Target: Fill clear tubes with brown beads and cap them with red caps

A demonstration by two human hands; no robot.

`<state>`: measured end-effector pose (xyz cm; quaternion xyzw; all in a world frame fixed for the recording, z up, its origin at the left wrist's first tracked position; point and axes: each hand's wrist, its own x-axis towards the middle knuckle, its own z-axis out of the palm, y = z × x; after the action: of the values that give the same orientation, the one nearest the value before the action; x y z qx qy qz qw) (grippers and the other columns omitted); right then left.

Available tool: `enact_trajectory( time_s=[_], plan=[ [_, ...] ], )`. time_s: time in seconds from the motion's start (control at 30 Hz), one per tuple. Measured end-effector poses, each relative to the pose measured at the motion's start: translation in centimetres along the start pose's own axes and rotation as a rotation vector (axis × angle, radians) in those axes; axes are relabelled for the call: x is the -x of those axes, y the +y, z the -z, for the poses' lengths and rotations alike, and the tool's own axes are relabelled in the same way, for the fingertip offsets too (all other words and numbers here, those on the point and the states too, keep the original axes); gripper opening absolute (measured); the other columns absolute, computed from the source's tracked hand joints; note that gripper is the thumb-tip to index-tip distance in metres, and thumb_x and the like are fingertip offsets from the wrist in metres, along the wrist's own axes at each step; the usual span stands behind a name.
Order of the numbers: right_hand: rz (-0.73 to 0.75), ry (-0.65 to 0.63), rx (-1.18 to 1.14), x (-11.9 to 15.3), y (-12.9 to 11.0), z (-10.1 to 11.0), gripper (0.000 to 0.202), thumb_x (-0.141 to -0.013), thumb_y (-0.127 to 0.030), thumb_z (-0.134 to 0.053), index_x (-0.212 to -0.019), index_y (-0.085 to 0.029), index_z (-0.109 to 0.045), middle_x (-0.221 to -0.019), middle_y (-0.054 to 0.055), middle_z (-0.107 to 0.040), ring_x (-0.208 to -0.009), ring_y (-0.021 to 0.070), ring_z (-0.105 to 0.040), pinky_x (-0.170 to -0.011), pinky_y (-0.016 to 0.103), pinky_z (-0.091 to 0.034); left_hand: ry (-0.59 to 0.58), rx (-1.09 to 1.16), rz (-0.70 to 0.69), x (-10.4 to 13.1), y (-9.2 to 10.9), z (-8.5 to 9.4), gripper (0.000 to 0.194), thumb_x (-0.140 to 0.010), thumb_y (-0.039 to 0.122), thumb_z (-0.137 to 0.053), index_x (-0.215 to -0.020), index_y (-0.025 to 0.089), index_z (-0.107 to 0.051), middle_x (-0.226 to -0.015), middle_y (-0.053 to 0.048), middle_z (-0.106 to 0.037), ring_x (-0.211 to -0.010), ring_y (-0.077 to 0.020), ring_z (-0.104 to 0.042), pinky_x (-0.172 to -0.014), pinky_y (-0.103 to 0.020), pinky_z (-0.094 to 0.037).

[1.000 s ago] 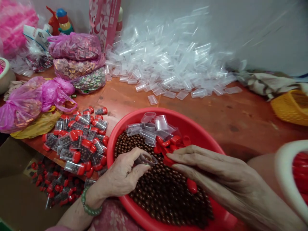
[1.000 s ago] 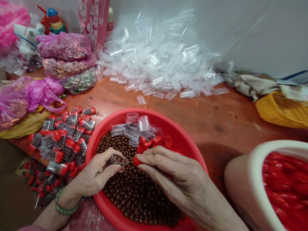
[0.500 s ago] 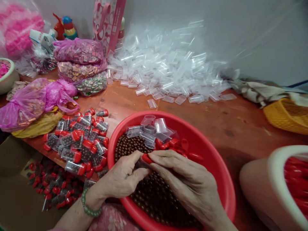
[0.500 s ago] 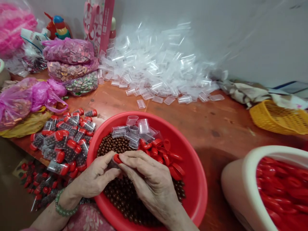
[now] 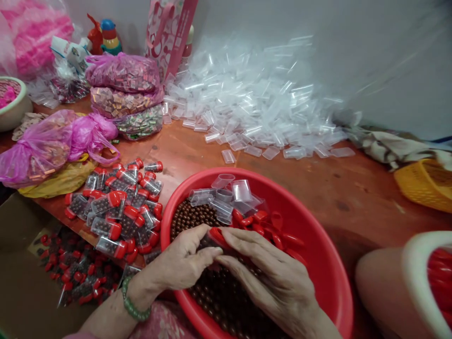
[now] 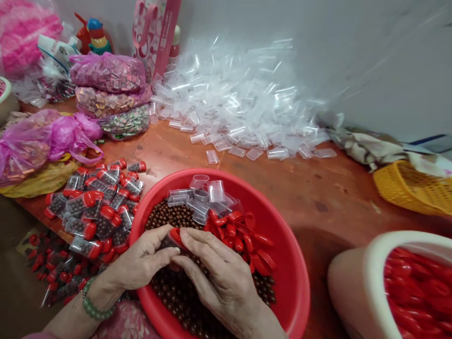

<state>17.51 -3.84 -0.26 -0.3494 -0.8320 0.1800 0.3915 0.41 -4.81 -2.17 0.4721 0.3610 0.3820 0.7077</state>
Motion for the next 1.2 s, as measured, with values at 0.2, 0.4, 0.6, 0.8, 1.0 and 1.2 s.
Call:
enact_trajectory(
  time_s=[0.2,0.4,0.6,0.8,1.0,1.2],
  plan=[
    [-0.016,-0.127,-0.039,-0.6,0.1,0.3,0.026,-0.086,-0.009,-0.060,-0.109,-0.019,-0.063,-0.102,0.009,-0.069,-0.088,0.0156,-0.071,-0.077,0.021,-0.059,0.044,0.105,0.076,-0.2,0.0,-0.2,0.036,-0.090,0.047,-0.052,-0.091,0.011,-0.058,-0.076,0.002,-0.048,-0.066,-0.0081,-0.044,-0.061,-0.020,-0.041],
    [-0.168,-0.229,-0.177,-1.2,0.9,2.4,0.026,-0.086,-0.019,-0.063,-0.110,-0.027,-0.067,-0.105,0.007,-0.067,-0.093,0.0166,-0.069,-0.077,0.025,-0.059,0.086,0.101,0.059,-0.5,0.1,-0.2,0.042,-0.088,0.052,-0.055,-0.098,0.012,-0.061,-0.075,0.000,-0.056,-0.064,-0.0087,-0.052,-0.063,-0.021,-0.044],
    [-0.588,0.001,-0.473,-0.7,1.5,2.4,0.026,-0.077,-0.030,-0.075,-0.098,-0.024,-0.062,-0.080,0.002,-0.074,-0.068,0.0157,-0.072,-0.057,0.020,-0.059,0.051,-0.021,0.070,-0.5,0.8,-0.2,0.030,-0.092,0.042,-0.052,-0.096,0.014,-0.060,-0.079,-0.001,-0.057,-0.068,-0.0096,-0.053,-0.067,-0.022,-0.044],
    [-0.262,-0.084,-0.109,-0.5,0.8,1.7,0.024,-0.087,-0.034,-0.064,-0.110,-0.026,-0.063,-0.090,0.004,-0.074,-0.075,0.0192,-0.073,-0.065,0.027,-0.061,-0.020,-0.049,0.090,-0.4,1.1,-0.1,0.024,-0.091,0.037,-0.053,-0.091,0.014,-0.059,-0.079,-0.001,-0.056,-0.074,-0.0114,-0.052,-0.072,-0.024,-0.042],
    [0.044,-0.202,0.426,-0.5,0.2,0.2,0.059,-0.090,-0.058,-0.048,-0.126,-0.011,-0.049,-0.095,0.017,-0.072,-0.080,0.0281,-0.071,-0.066,0.039,-0.058,0.016,0.173,0.199,-0.6,0.6,-0.3,0.042,-0.083,0.053,-0.060,-0.091,0.012,-0.057,-0.078,-0.002,-0.056,-0.068,-0.0114,-0.054,-0.065,-0.024,-0.045],
    [0.120,-0.147,0.572,-0.2,0.3,-1.5,0.051,-0.088,-0.036,-0.051,-0.129,-0.006,-0.045,-0.091,0.017,-0.070,-0.078,0.0277,-0.067,-0.068,0.038,-0.052,0.056,0.195,0.124,-0.8,0.2,-0.4,0.027,-0.086,0.039,-0.061,-0.086,0.012,-0.059,-0.077,0.000,-0.056,-0.071,-0.0095,-0.051,-0.069,-0.021,-0.044]
  ],
)
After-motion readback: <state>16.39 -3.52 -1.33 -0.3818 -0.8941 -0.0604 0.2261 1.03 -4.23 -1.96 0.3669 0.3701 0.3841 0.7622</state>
